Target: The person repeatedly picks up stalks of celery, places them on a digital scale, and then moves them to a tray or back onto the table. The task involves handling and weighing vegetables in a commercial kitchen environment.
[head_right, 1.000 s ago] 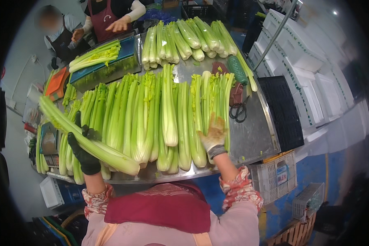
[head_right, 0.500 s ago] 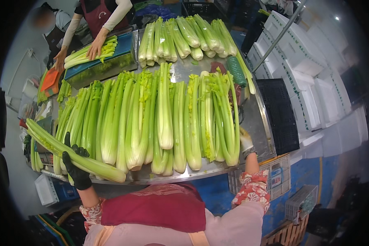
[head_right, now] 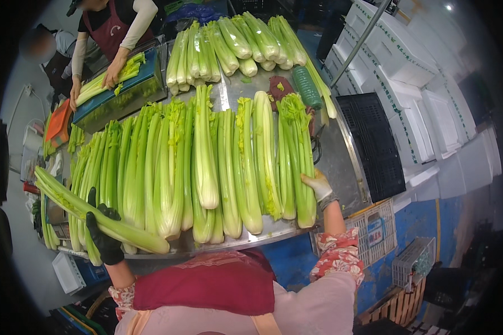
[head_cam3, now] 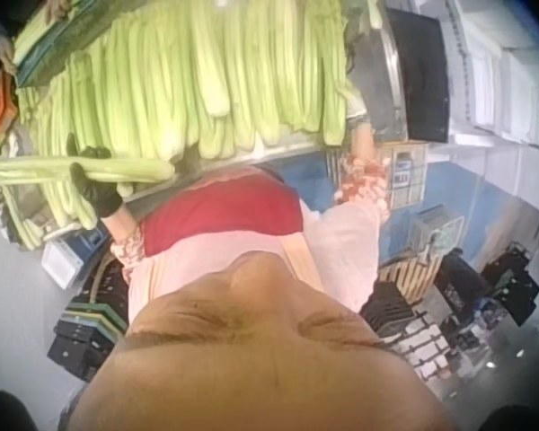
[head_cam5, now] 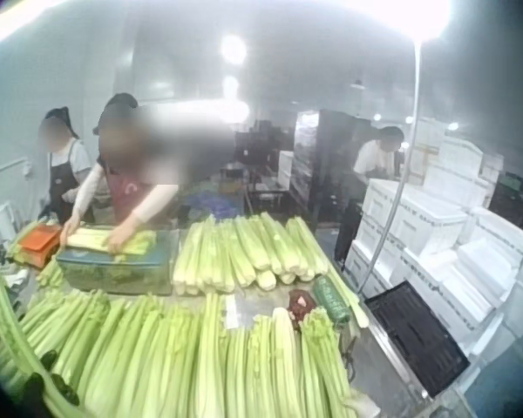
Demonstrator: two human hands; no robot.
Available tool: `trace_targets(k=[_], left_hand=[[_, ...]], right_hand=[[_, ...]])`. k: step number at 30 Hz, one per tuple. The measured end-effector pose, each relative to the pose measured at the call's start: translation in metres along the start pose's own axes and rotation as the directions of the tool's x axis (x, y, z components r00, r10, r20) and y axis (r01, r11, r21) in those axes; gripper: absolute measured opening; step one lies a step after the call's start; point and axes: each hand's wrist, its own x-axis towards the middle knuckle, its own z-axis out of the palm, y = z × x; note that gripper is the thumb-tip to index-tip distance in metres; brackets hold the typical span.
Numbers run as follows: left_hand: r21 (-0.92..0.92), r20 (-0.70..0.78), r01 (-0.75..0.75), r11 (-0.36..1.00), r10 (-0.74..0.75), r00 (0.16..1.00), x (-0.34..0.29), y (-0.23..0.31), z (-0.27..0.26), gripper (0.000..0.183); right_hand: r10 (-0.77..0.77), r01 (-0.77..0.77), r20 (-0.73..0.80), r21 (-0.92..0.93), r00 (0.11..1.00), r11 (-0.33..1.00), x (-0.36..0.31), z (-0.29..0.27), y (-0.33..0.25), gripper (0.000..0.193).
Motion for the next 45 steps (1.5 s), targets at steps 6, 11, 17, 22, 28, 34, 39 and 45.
trace_targets(k=[6, 11, 17, 22, 28, 34, 39, 45], left_hand=[[0.008, -0.081, -0.012, 1.0, 0.012, 0.997, -0.011, 0.004, -0.01, 0.067], [-0.015, -0.134, 0.111, 0.994, -0.112, 0.985, -0.026, 0.007, 0.002, 0.056], [0.039, -0.146, 0.081, 0.996, -0.074, 0.987, -0.046, 0.041, -0.042, 0.049], [0.338, -0.141, -0.122, 0.933, 0.178, 0.974, -0.096, 0.06, -0.137, 0.038], [0.4, -0.114, -0.27, 0.876, 0.34, 0.933, -0.137, 0.136, -0.252, 0.051], [0.293, -0.288, -0.113, 0.949, 0.201, 0.937, -0.169, 0.216, -0.304, 0.048], [0.382, -0.172, -0.167, 0.909, 0.247, 0.953, -0.137, 0.246, -0.355, 0.048], [0.561, -0.075, -0.161, 0.812, 0.244, 0.967, -0.006, 0.262, -0.423, 0.053]], right_hand=[[-0.231, 0.131, 0.142, 0.503, 0.962, 0.854, -0.017, 0.057, -0.03, 0.055], [-0.282, -0.013, 0.309, 0.694, 0.908, 0.72, -0.03, 0.13, -0.067, 0.066], [-0.381, -0.015, 0.662, 0.51, 0.645, 0.86, -0.079, 0.294, -0.133, 0.08], [-0.265, -0.143, 0.813, 0.388, 0.518, 0.91, -0.164, 0.473, -0.135, 0.061], [-0.124, 0.008, 0.926, 0.13, 0.357, 0.991, -0.246, 0.646, -0.071, 0.04], [0.02, -0.063, 0.971, -0.005, 0.237, 0.998, -0.284, 0.742, -0.039, 0.041], [0.121, -0.051, 0.941, -0.11, 0.316, 0.993, -0.288, 0.79, -0.052, 0.039], [0.105, -0.113, 0.884, -0.06, 0.455, 0.992, -0.221, 0.87, -0.076, 0.032]])
